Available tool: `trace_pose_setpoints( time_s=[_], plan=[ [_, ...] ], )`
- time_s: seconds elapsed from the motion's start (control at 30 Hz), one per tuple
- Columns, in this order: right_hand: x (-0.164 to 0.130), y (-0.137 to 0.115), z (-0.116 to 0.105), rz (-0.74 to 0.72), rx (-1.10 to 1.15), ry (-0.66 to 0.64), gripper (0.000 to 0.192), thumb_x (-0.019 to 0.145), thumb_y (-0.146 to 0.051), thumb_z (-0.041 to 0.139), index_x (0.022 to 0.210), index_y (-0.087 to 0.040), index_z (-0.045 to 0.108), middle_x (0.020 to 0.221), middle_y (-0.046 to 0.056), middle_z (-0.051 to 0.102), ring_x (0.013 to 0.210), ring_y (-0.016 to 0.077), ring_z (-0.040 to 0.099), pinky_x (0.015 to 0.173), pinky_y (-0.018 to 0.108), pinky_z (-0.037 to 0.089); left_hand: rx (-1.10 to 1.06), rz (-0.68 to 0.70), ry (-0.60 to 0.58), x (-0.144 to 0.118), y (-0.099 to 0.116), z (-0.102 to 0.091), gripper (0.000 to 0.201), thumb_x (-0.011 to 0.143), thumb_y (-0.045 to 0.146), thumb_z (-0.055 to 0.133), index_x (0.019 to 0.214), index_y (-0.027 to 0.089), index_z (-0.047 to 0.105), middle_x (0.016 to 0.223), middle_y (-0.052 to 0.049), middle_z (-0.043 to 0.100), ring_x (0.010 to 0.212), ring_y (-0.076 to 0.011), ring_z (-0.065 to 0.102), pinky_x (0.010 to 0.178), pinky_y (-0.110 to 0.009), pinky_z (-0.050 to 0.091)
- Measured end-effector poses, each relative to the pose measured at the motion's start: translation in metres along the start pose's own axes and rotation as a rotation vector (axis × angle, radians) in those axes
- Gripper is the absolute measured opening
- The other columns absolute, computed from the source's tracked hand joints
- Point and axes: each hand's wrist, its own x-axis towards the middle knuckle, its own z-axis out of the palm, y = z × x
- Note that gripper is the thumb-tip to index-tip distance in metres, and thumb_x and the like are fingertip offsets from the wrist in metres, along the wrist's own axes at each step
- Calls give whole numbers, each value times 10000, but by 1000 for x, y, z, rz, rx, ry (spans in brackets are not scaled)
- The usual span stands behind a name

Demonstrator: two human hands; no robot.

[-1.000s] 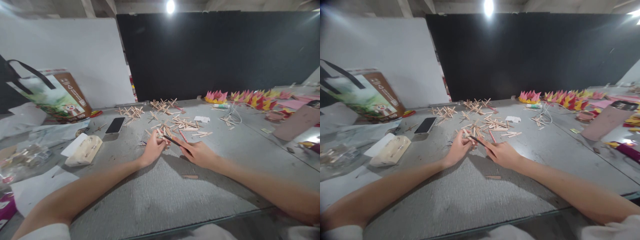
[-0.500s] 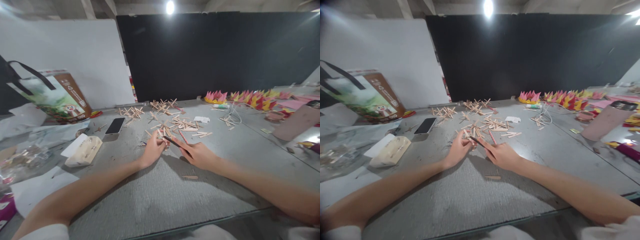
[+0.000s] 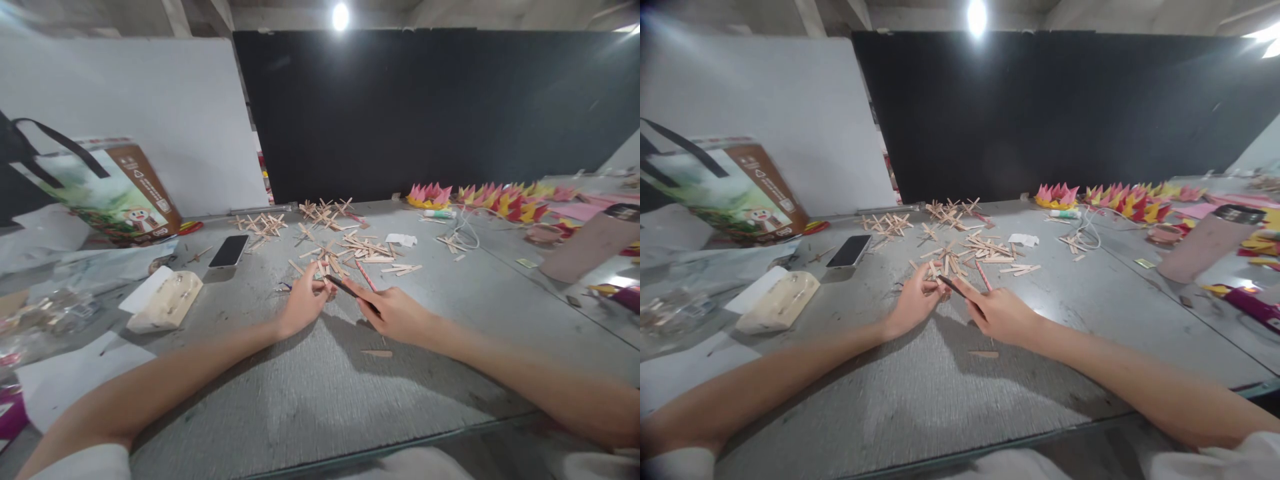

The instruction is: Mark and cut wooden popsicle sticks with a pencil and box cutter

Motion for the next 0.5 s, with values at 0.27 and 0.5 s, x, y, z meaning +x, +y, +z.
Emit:
trace_pose_setpoints(
  time_s=[0.27, 0.5],
  plan=[
    [3, -3, -16, 29, 5, -22, 585, 1099, -289, 378, 1658, -176, 510, 591, 11, 645, 482, 146, 441, 553, 286, 212, 54, 3, -17, -1, -1, 0, 554, 1014, 494, 661, 1468, 218, 504, 937, -87, 840, 874, -271, 833, 836, -380, 629],
    [1, -1, 1, 39, 131, -30, 612, 1099, -286, 366, 1681, -118, 454, 637, 34, 683, 475, 144, 453, 542, 271, 246, 14, -22, -22, 1, -1, -2, 607, 996, 533, 679, 1445, 177, 477, 918, -92, 840, 850, -270, 831, 786, -349, 613]
  ],
)
